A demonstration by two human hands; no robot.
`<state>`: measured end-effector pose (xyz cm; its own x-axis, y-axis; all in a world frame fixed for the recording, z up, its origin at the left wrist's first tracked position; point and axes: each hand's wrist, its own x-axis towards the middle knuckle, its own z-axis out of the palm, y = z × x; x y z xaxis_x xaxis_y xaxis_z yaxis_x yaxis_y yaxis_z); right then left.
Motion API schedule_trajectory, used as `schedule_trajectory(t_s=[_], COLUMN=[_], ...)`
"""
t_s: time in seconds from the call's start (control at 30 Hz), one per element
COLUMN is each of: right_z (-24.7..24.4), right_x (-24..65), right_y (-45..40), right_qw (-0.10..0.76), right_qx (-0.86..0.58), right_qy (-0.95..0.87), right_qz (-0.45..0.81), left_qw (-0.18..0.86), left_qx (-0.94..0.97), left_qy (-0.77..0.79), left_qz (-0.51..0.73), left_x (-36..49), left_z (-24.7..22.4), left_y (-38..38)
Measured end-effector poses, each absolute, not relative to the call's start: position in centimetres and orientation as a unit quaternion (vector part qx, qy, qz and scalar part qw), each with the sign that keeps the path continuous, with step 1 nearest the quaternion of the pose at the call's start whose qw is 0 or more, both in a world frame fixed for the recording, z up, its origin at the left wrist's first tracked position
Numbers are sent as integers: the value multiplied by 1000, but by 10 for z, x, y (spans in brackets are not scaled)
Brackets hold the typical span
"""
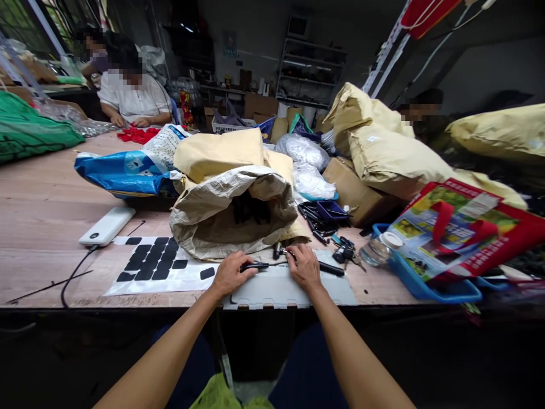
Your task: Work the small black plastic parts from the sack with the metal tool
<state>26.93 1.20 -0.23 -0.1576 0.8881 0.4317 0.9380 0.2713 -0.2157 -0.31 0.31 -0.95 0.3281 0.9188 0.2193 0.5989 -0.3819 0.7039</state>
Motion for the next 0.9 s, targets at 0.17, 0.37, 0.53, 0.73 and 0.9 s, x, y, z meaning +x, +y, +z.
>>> schedule_trajectory(t_s=[0.17, 0.37, 0.53, 0.73, 0.9], right_z=[-4, -4, -3, -1, -1], right_x=[268, 268, 267, 267, 267], right_y=[13, 14, 14, 14, 14], right_qw=[244, 234, 231, 232, 238], right_qx=[-610, -615, -619, -617, -612], right_qy=[-752, -751, -748, -750, -752], right_qz=[-55, -53, -56, -56, -62], left_qw=[246, 249, 312, 405, 508], left_qx=[783, 848, 888, 757, 792], left_qy=[477, 358, 314, 502, 315], left_qz=[314, 300, 124, -99, -125], left_x=[-4, 3, 13, 24, 27], left_z=[-3, 14, -40, -84, -8], left_y=[3, -64, -140, -148, -110])
